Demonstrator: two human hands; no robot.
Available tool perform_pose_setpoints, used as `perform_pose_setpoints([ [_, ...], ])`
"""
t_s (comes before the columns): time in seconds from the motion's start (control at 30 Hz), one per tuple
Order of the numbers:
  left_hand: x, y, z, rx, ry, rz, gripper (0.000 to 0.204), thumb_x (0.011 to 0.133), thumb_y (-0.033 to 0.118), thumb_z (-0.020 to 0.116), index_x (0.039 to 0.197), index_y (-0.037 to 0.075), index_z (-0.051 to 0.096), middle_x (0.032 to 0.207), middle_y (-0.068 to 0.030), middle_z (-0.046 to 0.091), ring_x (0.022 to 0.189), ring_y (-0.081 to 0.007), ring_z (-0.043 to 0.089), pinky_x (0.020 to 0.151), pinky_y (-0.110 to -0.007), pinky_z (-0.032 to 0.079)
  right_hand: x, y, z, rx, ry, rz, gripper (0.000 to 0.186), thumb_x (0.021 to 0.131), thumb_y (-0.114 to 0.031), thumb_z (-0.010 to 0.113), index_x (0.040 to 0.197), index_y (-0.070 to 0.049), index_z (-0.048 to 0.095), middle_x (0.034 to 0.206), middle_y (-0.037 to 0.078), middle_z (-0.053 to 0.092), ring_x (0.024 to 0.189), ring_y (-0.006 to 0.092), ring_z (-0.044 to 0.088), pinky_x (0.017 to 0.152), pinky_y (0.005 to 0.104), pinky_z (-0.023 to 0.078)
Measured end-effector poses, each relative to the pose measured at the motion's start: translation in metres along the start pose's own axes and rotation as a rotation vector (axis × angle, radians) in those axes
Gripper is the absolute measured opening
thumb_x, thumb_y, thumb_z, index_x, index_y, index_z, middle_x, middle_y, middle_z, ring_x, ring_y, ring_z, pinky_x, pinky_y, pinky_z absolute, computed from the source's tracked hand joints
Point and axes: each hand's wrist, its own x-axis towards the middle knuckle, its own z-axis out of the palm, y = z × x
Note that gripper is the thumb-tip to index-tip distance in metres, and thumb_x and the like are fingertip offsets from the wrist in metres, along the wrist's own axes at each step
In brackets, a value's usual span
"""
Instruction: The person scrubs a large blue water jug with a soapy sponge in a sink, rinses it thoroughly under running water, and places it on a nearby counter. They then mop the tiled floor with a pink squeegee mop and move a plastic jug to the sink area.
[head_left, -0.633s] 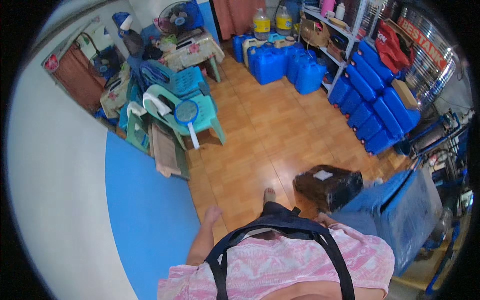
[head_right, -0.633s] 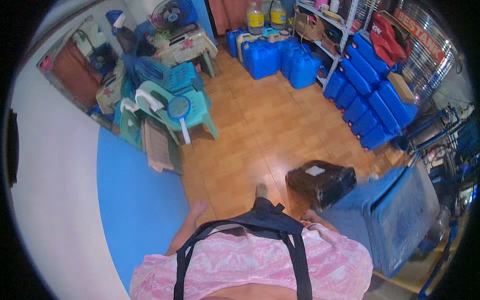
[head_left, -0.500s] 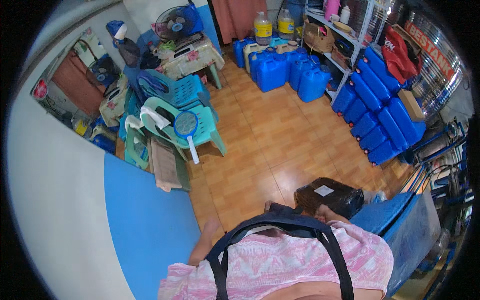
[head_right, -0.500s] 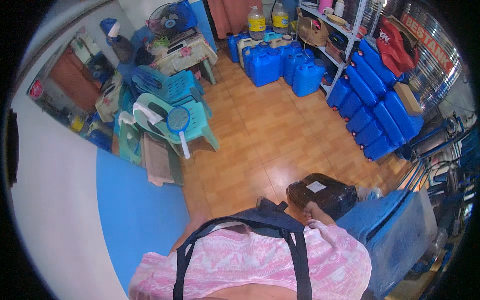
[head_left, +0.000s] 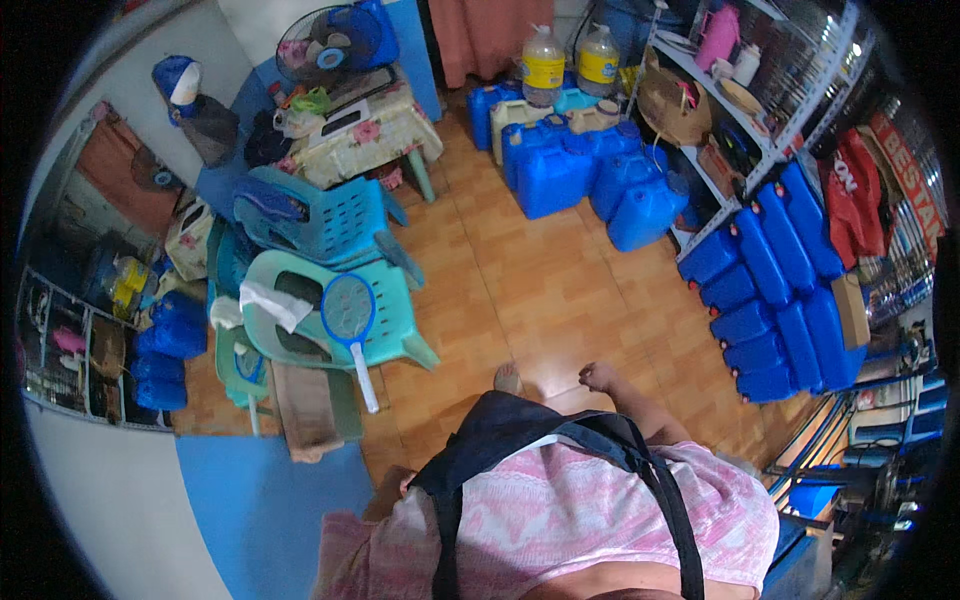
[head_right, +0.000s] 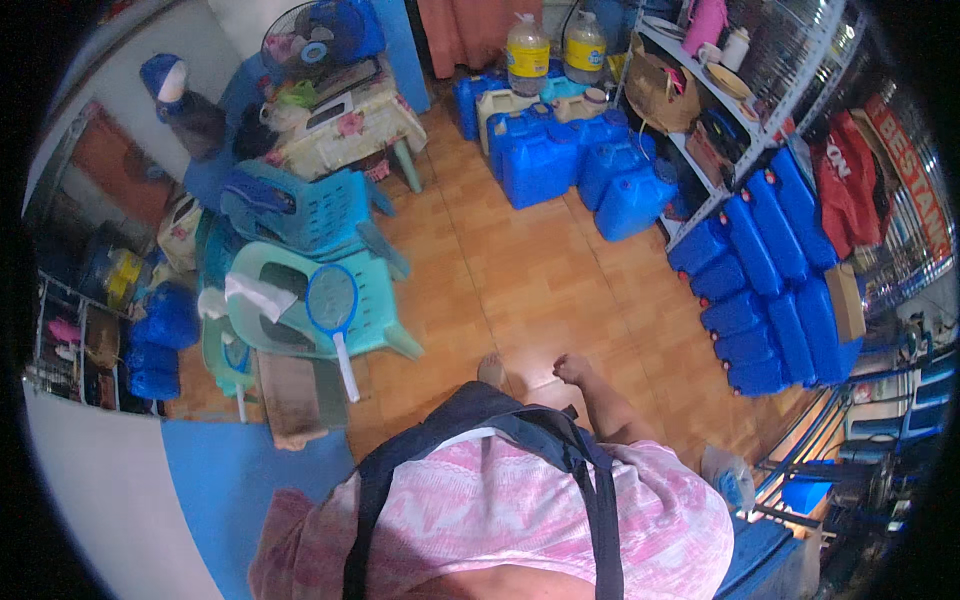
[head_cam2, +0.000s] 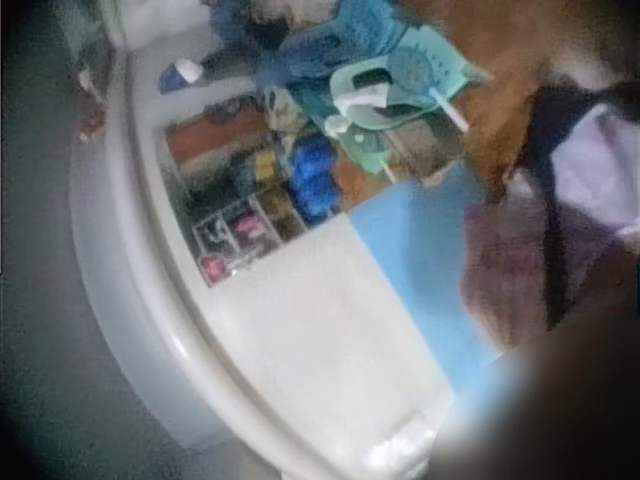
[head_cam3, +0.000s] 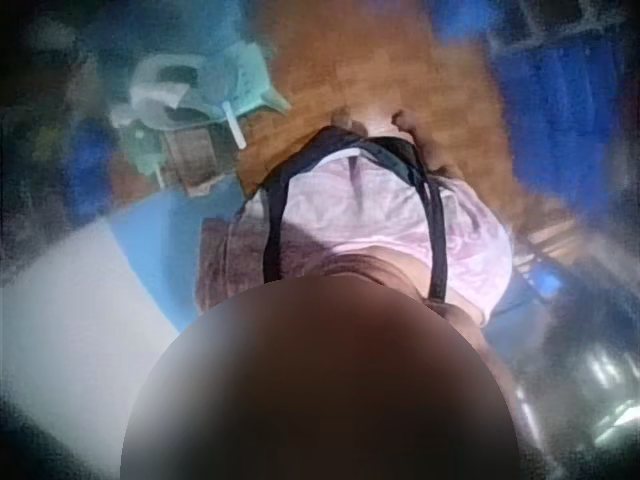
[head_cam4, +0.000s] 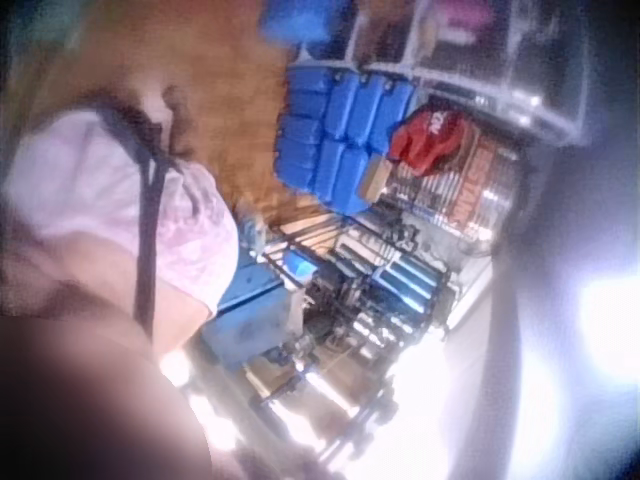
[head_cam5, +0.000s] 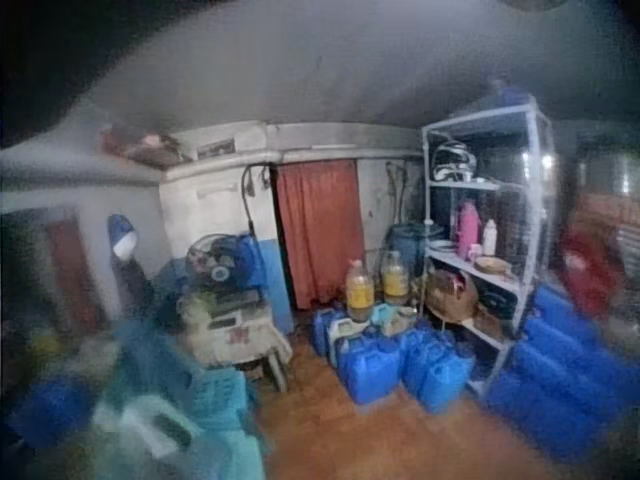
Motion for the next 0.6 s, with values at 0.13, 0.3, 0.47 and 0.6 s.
perform_pose_setpoints([
  [0.13,0.138,0.111,-0.099,0.094,0.085,0.147,0.023,0.083,0.028,0.068,0.088,0.006,0.072,0.091,-0.0137,0.073,0.083,-0.0346,0.07,0.066,-0.046,0.056,0.033,-0.004,-0.066,0.1,0.064,0.066,0.034,0.08,-0.032,0.071,0.104,-0.008,0.077,0.098,0.012,0.076,0.07,0.0212,0.073,0.076,0.0347,0.059],
  [0.3,0.293,0.346,-0.242,0.224,0.301,0.58,0.025,0.083,0.031,0.069,0.085,0.006,0.071,0.089,-0.0129,0.072,0.078,-0.0328,0.069,0.064,-0.045,0.055,0.086,0.018,-0.152,-0.023,0.323,0.101,0.029,0.08,-0.03,0.067,0.1,-0.013,0.078,0.104,0.011,0.075,0.099,0.0274,0.072,0.089,0.0368,0.056],
  [0.47,0.344,0.536,-0.33,0.21,0.304,0.763,0.031,0.084,0.038,0.069,0.083,0.007,0.07,0.085,-0.0124,0.071,0.071,-0.0289,0.068,0.058,-0.045,0.052,0.18,0.063,-0.22,0.014,0.581,0.156,0.025,0.083,-0.027,0.062,0.097,-0.014,0.077,0.104,0.013,0.074,0.1,0.0323,0.07,0.089,0.042,0.056],
  [0.6,0.398,0.629,-0.353,0.241,0.205,0.755,0.026,0.085,0.031,0.066,0.093,0.007,0.073,0.096,-0.0137,0.072,0.089,-0.029,0.068,0.077,-0.042,0.054,0.265,0.054,-0.312,0.021,0.638,0.158,0.022,0.084,-0.023,0.061,0.096,-0.012,0.077,0.102,0.015,0.074,0.099,0.0349,0.069,0.089,0.0444,0.055],
])
